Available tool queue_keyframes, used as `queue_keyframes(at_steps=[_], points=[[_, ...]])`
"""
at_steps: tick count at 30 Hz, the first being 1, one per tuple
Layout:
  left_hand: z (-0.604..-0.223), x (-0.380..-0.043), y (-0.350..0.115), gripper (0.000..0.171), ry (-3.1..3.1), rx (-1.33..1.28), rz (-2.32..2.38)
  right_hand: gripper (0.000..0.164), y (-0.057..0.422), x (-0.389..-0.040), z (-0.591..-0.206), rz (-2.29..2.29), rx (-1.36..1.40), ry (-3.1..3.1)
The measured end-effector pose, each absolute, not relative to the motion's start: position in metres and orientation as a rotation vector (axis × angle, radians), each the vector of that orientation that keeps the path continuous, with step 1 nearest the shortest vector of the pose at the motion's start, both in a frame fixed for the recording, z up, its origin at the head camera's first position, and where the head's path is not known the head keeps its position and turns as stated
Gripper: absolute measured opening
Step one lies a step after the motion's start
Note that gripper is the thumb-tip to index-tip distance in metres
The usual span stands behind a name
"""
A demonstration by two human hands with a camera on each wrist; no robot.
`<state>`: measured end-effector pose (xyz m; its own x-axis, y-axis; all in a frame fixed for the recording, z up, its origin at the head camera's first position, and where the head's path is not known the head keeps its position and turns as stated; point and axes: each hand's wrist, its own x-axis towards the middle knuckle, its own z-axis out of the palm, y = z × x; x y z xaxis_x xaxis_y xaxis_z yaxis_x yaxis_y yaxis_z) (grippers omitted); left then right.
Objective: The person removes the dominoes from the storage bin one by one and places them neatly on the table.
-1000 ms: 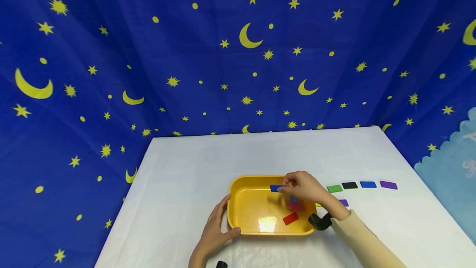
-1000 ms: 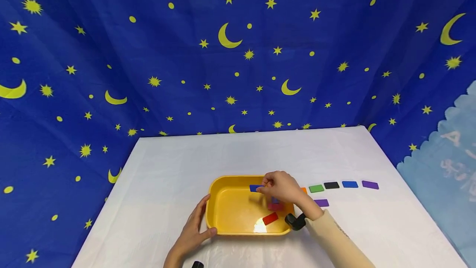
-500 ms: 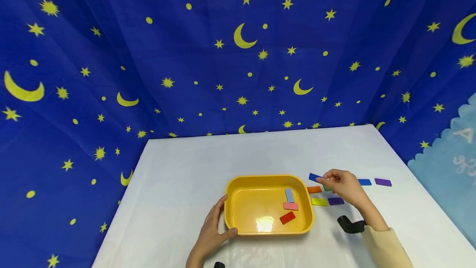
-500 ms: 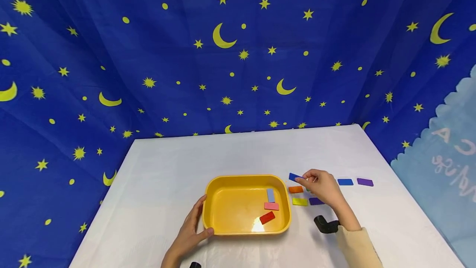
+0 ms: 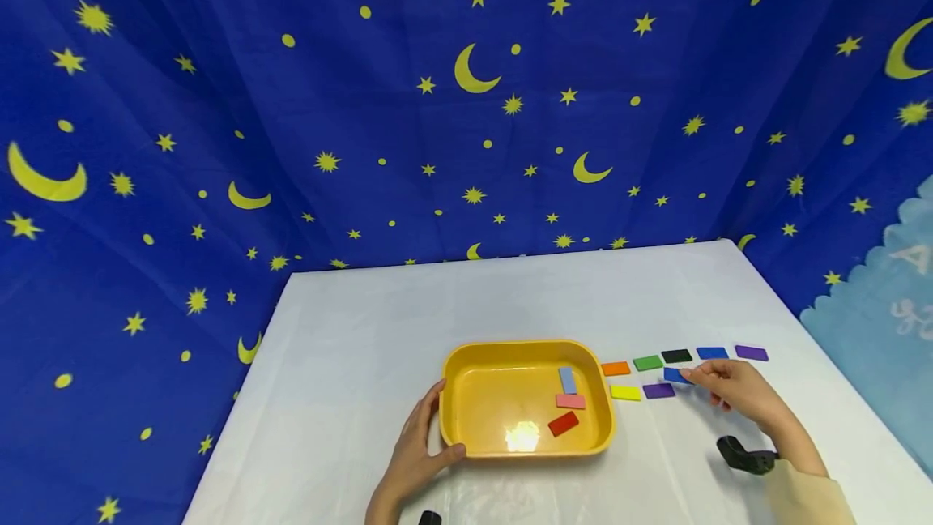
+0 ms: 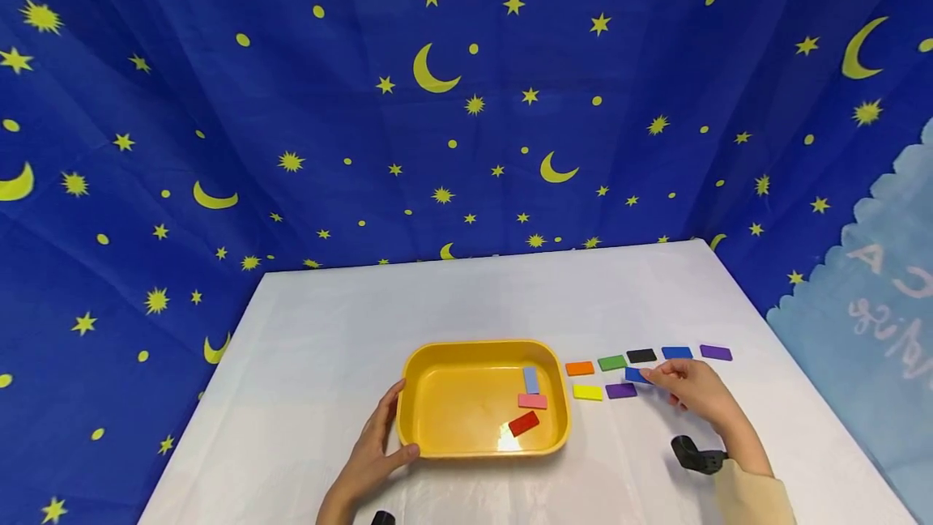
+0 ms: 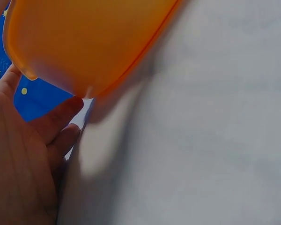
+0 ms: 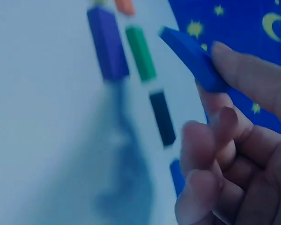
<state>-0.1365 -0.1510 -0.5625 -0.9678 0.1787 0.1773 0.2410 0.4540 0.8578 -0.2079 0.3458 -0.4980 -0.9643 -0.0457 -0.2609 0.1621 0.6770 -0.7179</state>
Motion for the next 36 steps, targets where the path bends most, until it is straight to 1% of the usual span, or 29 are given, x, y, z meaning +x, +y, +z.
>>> queue_keyframes(at_steps=[6, 10, 17, 23, 26, 30, 36], points=[[-0.563, -0.139, -0.150, 0.089, -2.614, -0.382, -1.572, 0.036, 0.370, -0.209, -0.502, -1.094, 0.070, 2.546], [-0.565, -0.138, -0.150, 0.090, -2.617, -0.386, -1.561, 0.033, 0.377, -0.213, -0.506, -1.080, 0.069, 2.504], [-0.564, -0.136, -0.155, 0.092, -2.622, -0.361, -1.562, 0.037, 0.371, -0.222, -0.517, -1.073, 0.158, 2.546], [-0.564, -0.135, -0.154, 0.091, -2.638, -0.378, -1.572, 0.044, 0.370, -0.218, -0.521, -1.028, 0.210, 2.584], [-0.563, -0.134, -0.153, 0.091, -2.638, -0.373, -1.577, 0.045, 0.368, -0.216, -0.521, -0.993, 0.194, 2.638], [-0.562, -0.132, -0.153, 0.091, -2.627, -0.350, -1.583, 0.039, 0.361, -0.219, -0.517, -0.919, 0.114, 2.742], [-0.564, -0.135, -0.153, 0.091, -2.621, -0.354, -1.571, 0.023, 0.350, -0.224, -0.505, -0.790, 0.028, 2.838]])
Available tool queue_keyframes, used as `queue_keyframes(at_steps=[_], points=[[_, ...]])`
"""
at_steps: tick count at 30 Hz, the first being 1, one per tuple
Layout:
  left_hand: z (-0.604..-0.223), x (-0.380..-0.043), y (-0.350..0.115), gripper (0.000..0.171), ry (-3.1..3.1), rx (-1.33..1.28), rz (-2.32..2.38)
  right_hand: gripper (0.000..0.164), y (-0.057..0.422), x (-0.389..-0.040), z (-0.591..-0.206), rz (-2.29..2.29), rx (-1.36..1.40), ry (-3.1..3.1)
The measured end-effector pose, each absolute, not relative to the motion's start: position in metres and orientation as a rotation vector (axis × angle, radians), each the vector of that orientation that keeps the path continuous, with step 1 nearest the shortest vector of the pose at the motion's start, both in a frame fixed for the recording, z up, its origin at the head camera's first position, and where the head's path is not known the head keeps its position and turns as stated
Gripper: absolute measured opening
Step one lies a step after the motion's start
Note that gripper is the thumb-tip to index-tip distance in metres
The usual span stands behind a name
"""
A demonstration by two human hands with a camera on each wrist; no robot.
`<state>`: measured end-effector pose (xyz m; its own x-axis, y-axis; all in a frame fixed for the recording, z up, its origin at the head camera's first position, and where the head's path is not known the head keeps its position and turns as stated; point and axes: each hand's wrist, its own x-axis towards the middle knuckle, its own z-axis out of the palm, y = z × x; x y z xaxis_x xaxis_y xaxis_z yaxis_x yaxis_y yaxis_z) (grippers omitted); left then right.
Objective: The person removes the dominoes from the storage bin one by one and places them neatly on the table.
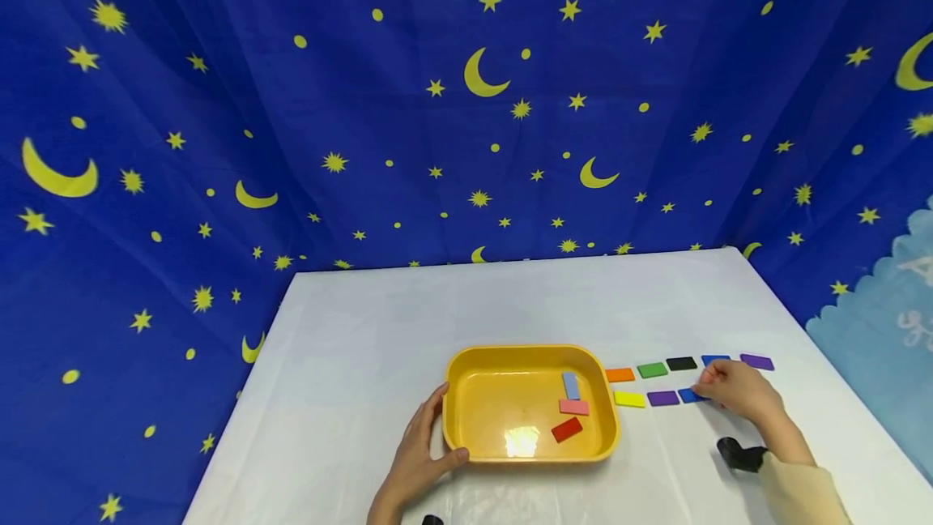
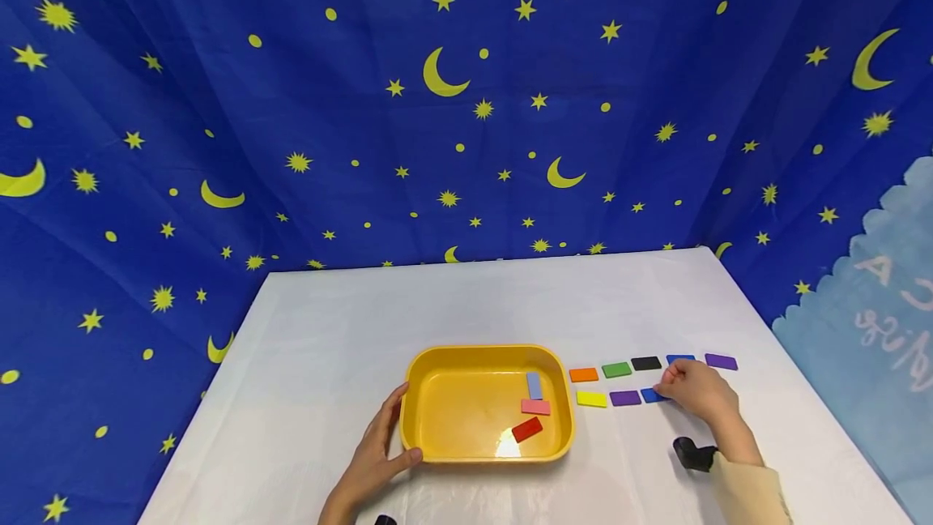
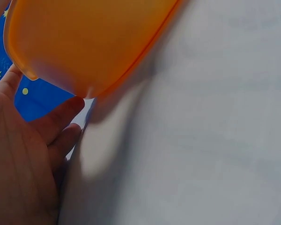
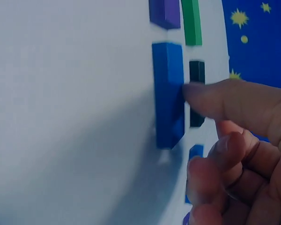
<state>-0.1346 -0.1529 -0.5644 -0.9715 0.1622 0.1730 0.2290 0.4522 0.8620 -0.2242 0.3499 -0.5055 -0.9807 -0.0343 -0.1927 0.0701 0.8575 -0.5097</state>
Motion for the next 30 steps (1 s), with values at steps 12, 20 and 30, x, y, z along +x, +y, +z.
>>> queue_keyframes(at_steps=[12, 20, 30], points=[[-0.565, -0.135, -0.153, 0.090, -2.602, -0.380, -1.561, 0.013, 0.330, -0.223, -0.500, -0.747, -0.017, 2.952], [-0.568, -0.136, -0.155, 0.090, -2.601, -0.394, -1.532, 0.018, 0.293, -0.233, -0.487, -0.936, -0.154, 2.951], [-0.568, -0.135, -0.154, 0.090, -2.610, -0.368, -1.556, 0.016, 0.226, -0.253, -0.456, -0.902, -0.622, 2.810]])
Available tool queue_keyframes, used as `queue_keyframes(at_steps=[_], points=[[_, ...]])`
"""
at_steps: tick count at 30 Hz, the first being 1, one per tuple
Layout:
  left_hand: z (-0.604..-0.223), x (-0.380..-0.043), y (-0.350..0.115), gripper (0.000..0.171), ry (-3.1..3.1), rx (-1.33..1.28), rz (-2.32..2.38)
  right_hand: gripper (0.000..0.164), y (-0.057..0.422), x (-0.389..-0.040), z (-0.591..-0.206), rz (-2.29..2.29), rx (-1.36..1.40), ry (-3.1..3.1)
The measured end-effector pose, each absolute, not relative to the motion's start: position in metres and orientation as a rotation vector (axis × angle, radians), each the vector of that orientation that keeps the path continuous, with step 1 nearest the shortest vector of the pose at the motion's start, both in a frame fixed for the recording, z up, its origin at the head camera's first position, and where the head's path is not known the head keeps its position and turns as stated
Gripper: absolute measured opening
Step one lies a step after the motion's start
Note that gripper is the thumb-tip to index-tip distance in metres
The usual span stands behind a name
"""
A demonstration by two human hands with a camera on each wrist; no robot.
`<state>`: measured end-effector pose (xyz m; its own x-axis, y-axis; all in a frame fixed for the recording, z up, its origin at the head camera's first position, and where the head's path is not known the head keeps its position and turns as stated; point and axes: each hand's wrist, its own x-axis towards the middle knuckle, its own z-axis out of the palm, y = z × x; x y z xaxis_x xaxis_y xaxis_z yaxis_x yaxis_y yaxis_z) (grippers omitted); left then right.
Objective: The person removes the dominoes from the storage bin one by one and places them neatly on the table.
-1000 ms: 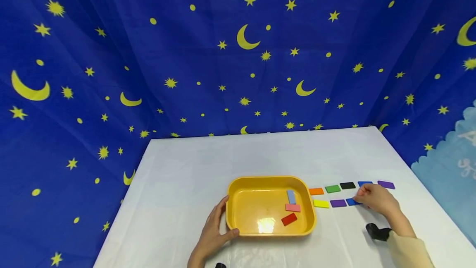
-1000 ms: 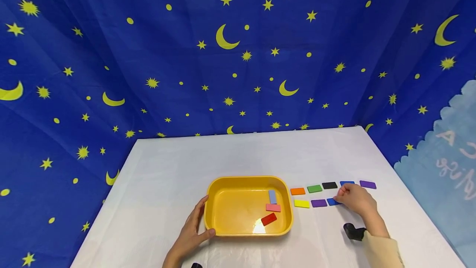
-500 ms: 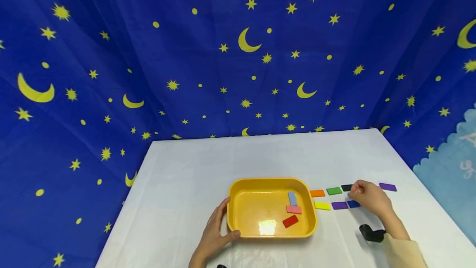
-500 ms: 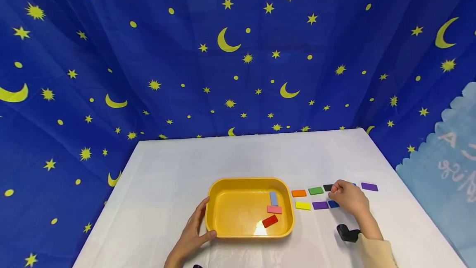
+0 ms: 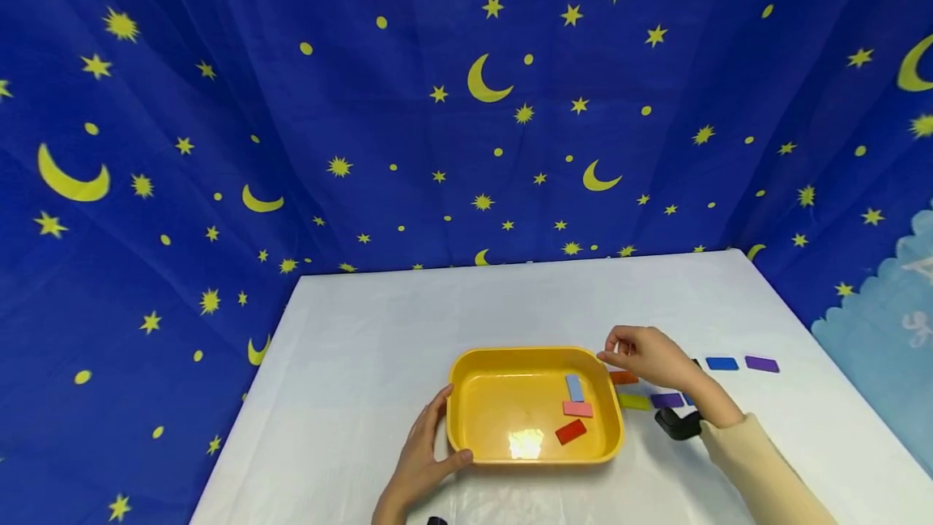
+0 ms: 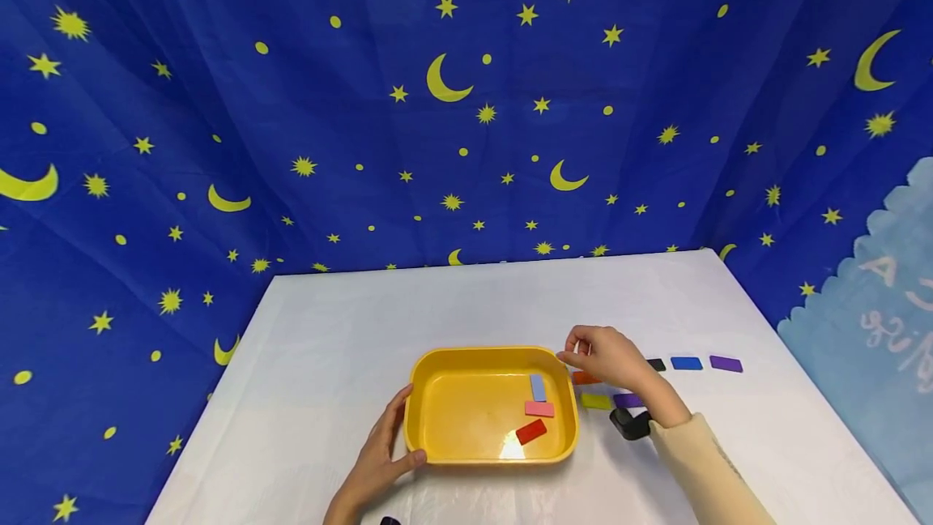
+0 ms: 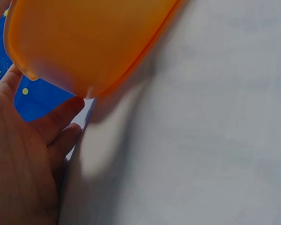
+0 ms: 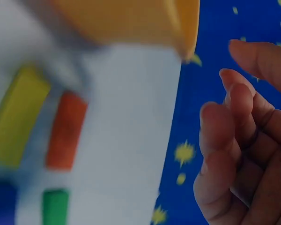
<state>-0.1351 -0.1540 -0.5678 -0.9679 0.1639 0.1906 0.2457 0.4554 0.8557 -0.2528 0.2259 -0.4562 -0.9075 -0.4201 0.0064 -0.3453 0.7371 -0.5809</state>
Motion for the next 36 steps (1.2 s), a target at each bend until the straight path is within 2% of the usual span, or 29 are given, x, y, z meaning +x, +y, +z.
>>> queue_keyframes(at_steps=[14, 30, 36], points=[[-0.565, -0.135, -0.153, 0.090, -2.601, -0.384, -1.561, 0.018, 0.167, -0.257, -0.436, -0.608, -0.993, 2.634], [-0.565, -0.136, -0.153, 0.089, -2.596, -0.377, -1.565, 0.027, 0.123, -0.255, -0.443, 0.029, -0.900, 2.468], [-0.566, -0.136, -0.153, 0.090, -2.606, -0.390, -1.548, 0.035, 0.118, -0.254, -0.457, 0.205, -1.013, 2.469]])
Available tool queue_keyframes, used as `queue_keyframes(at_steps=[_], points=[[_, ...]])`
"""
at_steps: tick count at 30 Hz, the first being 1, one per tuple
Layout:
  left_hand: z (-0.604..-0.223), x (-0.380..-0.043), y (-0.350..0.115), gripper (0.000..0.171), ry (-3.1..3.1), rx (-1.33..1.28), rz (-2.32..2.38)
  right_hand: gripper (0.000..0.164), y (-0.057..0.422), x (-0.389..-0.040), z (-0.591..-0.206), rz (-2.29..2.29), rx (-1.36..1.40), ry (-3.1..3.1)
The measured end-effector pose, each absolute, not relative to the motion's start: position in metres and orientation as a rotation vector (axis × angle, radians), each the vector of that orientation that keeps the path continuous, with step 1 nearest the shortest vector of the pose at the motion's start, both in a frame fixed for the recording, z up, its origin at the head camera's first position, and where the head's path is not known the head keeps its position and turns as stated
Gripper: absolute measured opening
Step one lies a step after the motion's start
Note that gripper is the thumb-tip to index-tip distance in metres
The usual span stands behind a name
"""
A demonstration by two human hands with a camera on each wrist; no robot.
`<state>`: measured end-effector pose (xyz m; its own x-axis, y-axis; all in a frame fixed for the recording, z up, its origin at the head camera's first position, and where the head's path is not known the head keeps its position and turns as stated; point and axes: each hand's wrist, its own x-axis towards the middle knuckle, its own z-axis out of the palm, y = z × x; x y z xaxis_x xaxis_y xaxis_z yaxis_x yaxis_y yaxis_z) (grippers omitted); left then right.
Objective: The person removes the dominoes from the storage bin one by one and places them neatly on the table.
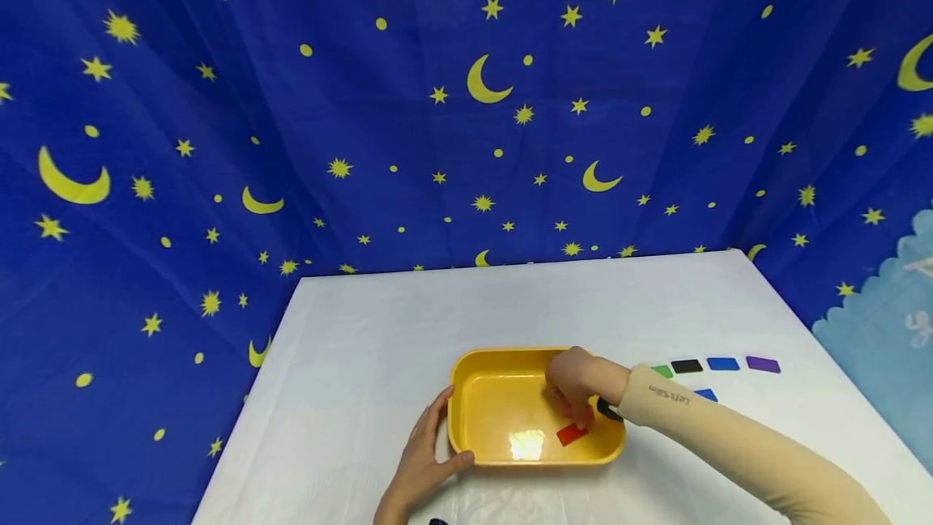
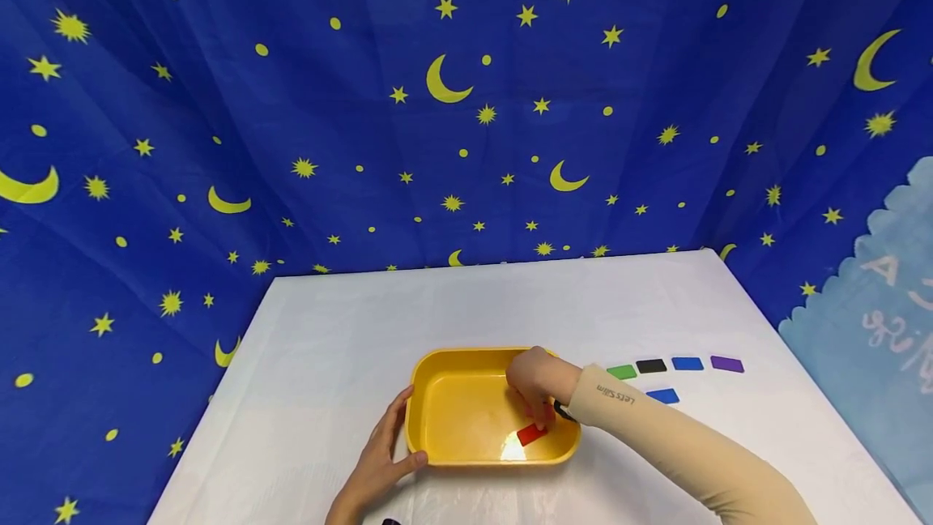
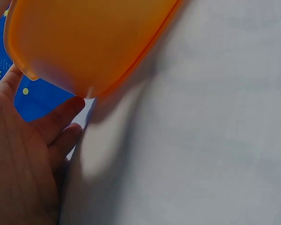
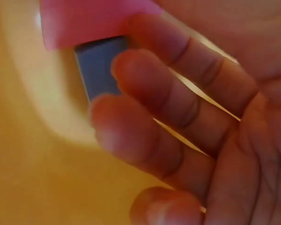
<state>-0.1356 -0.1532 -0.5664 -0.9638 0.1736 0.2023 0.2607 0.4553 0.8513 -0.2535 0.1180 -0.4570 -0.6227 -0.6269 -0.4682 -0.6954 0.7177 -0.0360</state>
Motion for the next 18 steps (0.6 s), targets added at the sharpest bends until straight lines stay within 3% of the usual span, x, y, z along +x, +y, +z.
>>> queue_keyframes(at_steps=[6, 18], points=[[-0.566, -0.135, -0.153, 0.090, -2.609, -0.381, -1.542, 0.038, 0.118, -0.254, -0.466, 0.261, -1.076, 2.516], [-0.565, -0.134, -0.153, 0.090, -2.608, -0.383, -1.535, 0.039, 0.107, -0.259, -0.474, -0.066, -1.081, 2.515]])
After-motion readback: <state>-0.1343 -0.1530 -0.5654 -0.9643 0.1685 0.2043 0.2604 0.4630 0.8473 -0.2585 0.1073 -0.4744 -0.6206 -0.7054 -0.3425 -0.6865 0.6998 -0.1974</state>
